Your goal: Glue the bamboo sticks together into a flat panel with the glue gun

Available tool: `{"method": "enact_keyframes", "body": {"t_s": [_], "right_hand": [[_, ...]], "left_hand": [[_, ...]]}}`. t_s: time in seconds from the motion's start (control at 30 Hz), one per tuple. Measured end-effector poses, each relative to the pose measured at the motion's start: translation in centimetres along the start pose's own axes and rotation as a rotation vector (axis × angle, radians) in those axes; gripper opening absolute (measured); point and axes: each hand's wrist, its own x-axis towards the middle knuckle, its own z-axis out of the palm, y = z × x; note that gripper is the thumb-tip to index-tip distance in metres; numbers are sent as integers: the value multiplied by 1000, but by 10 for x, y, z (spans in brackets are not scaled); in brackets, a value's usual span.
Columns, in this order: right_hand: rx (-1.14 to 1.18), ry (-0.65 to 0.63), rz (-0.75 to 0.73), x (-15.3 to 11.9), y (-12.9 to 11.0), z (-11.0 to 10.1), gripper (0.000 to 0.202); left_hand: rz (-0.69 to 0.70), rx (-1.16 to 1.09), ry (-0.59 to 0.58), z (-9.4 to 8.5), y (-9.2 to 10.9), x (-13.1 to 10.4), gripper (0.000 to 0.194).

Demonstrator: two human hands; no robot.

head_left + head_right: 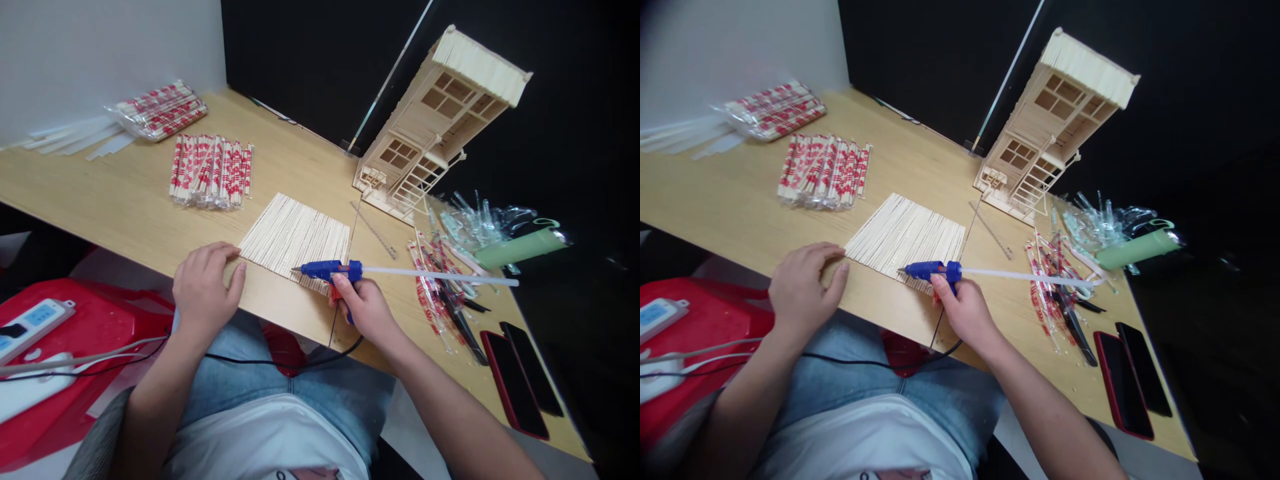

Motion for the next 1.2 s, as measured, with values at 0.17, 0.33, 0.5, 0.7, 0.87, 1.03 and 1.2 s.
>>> {"method": "enact_keyframes", "body": {"t_s": [0.17, 0.33, 0.5, 0.7, 0.87, 1.03, 1.2], "right_hand": [[-61, 11, -17, -2, 2, -2, 66], [-197, 42, -13, -3, 4, -6, 67], [-279, 67, 2, -3, 3, -9, 62], [-284, 63, 5, -4, 6, -15, 55], [-176, 66, 11, -6, 14, -20, 59], [-144, 71, -9, -9, 15, -24, 62], [-217, 66, -24, -12, 8, -24, 61]], "left_hand": [[5, 0, 3, 1, -1, 0, 30], [21, 20, 10, 2, -2, 0, 30], [29, 26, 15, 2, -2, 0, 29], [42, 25, 21, 3, -3, 0, 30], [53, 18, 32, 3, -3, 0, 30], [43, 27, 26, 3, -2, 0, 31], [44, 20, 25, 3, -3, 1, 31]]}}
